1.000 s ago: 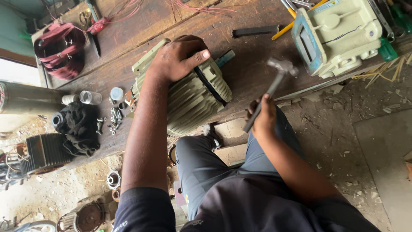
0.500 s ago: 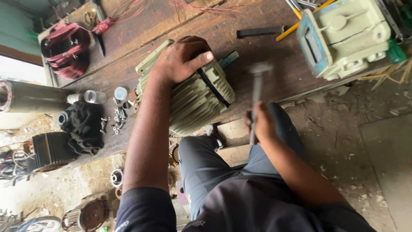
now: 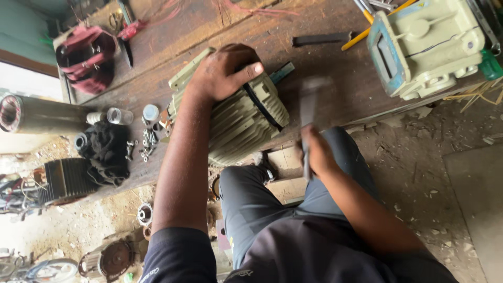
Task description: The person repositions an electric motor on a cluttered workbench, then uses a hammer to tap its shaft and mounting area. They pick up bolts from the bench, fit a metal sleeve onto the motor shaft, and use wrenches to tighten components on the motor while seated at the bench.
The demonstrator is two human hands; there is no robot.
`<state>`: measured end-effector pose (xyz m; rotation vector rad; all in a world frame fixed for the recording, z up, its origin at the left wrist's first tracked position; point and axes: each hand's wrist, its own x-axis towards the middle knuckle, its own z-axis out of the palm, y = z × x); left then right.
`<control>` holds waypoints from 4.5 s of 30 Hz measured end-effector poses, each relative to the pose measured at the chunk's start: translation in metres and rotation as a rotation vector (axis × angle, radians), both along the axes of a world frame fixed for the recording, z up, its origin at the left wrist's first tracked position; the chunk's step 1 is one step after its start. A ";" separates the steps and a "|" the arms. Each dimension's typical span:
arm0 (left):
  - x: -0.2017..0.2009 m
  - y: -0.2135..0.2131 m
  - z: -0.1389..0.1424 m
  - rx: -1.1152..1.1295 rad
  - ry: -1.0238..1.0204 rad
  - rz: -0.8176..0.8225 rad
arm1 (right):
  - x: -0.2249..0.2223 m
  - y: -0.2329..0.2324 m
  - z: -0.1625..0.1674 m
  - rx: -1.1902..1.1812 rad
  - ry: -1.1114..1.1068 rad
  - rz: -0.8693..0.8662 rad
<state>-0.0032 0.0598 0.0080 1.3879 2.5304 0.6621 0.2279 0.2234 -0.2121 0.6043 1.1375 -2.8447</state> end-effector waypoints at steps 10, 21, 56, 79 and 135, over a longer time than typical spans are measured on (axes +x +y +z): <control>-0.001 -0.002 0.000 0.022 0.011 -0.036 | 0.001 -0.006 -0.011 0.004 0.034 0.177; 0.000 -0.002 -0.002 -0.020 0.038 0.023 | -0.003 0.001 -0.003 0.013 0.022 -0.027; 0.001 0.002 0.006 -0.018 -0.036 0.033 | 0.049 0.039 -0.021 0.058 -0.059 0.047; 0.007 0.005 0.010 0.001 -0.043 0.028 | 0.016 0.007 0.006 0.096 0.067 0.014; 0.005 0.000 0.008 -0.020 -0.015 0.021 | 0.009 -0.011 0.007 0.114 -0.012 0.045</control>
